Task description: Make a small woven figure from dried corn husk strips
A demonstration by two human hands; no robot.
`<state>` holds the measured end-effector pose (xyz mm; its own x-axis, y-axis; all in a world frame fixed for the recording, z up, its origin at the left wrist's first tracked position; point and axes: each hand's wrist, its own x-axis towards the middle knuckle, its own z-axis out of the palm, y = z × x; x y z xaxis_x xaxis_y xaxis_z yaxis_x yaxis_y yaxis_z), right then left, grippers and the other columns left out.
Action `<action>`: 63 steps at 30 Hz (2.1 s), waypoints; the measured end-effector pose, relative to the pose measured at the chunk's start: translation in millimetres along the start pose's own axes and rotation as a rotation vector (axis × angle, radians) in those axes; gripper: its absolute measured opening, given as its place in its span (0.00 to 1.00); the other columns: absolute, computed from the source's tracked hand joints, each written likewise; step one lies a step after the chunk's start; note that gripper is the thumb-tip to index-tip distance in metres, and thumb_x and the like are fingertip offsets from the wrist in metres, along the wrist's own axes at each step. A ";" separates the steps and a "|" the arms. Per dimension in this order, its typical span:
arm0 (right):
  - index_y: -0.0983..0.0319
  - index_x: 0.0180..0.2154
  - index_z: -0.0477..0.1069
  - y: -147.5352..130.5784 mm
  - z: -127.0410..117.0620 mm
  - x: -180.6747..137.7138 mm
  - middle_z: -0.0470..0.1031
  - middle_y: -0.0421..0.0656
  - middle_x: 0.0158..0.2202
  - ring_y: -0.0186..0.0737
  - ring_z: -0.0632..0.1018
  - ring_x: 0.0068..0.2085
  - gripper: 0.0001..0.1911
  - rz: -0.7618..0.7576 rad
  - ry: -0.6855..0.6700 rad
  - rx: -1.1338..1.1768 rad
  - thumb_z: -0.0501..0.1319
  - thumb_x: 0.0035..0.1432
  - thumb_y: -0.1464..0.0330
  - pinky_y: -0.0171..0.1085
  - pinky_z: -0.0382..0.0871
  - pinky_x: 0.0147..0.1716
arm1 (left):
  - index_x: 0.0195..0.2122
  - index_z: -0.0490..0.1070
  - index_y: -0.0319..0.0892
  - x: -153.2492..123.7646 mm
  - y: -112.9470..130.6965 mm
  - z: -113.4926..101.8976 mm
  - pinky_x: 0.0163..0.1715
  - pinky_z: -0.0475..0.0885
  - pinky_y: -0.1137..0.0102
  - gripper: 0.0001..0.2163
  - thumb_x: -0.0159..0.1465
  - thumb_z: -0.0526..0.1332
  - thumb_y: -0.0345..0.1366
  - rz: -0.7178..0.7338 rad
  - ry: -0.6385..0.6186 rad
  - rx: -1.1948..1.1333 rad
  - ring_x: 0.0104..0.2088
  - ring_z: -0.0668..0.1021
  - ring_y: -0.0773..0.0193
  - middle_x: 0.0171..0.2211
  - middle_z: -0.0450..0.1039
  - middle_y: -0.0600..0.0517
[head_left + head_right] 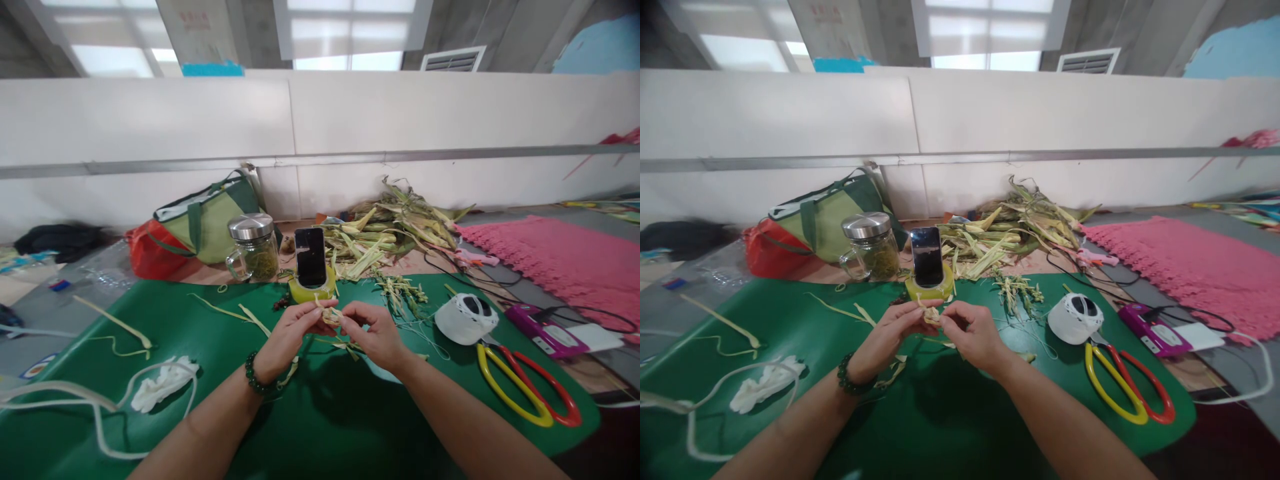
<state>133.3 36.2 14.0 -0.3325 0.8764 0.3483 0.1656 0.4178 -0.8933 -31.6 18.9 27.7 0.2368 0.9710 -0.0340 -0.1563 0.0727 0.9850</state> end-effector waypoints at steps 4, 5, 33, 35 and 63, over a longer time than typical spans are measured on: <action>0.64 0.23 0.69 1.5 0.2 0.0 0.64 0.37 0.17 0.29 0.63 0.19 0.12 -0.011 -0.003 -0.004 0.57 0.54 0.64 0.29 0.56 0.18 | 0.44 0.77 0.36 -0.3 1.0 0.2 0.37 0.73 0.68 0.17 0.57 0.62 0.41 0.001 -0.010 0.013 0.31 0.77 0.62 0.32 0.79 0.46; 0.64 0.23 0.69 1.6 0.0 -0.2 0.63 0.37 0.17 0.28 0.63 0.19 0.12 -0.009 -0.005 -0.004 0.57 0.54 0.64 0.29 0.56 0.19 | 0.44 0.77 0.36 -0.4 1.2 0.3 0.37 0.73 0.68 0.17 0.57 0.61 0.41 0.001 -0.012 0.017 0.31 0.77 0.62 0.32 0.79 0.46; 0.62 0.20 0.63 10.0 1.9 7.3 0.62 0.34 0.14 0.27 0.61 0.16 0.18 0.300 -0.089 0.270 0.62 0.46 0.55 0.29 0.55 0.15 | 0.47 0.75 0.36 2.1 -2.3 -4.4 0.29 0.65 0.72 0.21 0.52 0.68 0.37 -0.052 -0.144 0.085 0.26 0.72 0.67 0.26 0.75 0.50; 0.62 0.20 0.63 11.5 2.2 8.1 0.62 0.34 0.14 0.26 0.61 0.15 0.19 0.311 -0.079 0.277 0.62 0.45 0.53 0.29 0.55 0.15 | 0.47 0.74 0.36 1.5 -1.2 -4.2 0.29 0.65 0.72 0.21 0.52 0.68 0.37 -0.055 -0.160 0.066 0.26 0.71 0.67 0.25 0.73 0.51; 0.63 0.24 0.65 14.3 -6.6 12.7 0.66 0.35 0.16 0.27 0.64 0.16 0.22 0.275 -0.067 0.250 0.62 0.47 0.49 0.30 0.59 0.17 | 0.34 0.78 0.35 3.4 0.6 -2.8 0.26 0.65 0.73 0.18 0.45 0.71 0.42 -0.133 -0.022 -0.055 0.22 0.70 0.71 0.21 0.72 0.52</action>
<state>137.6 54.9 7.5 -0.3685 0.9267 0.0734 0.0280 0.0900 -0.9955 -33.6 22.8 27.8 0.2797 0.9468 -0.1589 -0.1747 0.2130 0.9613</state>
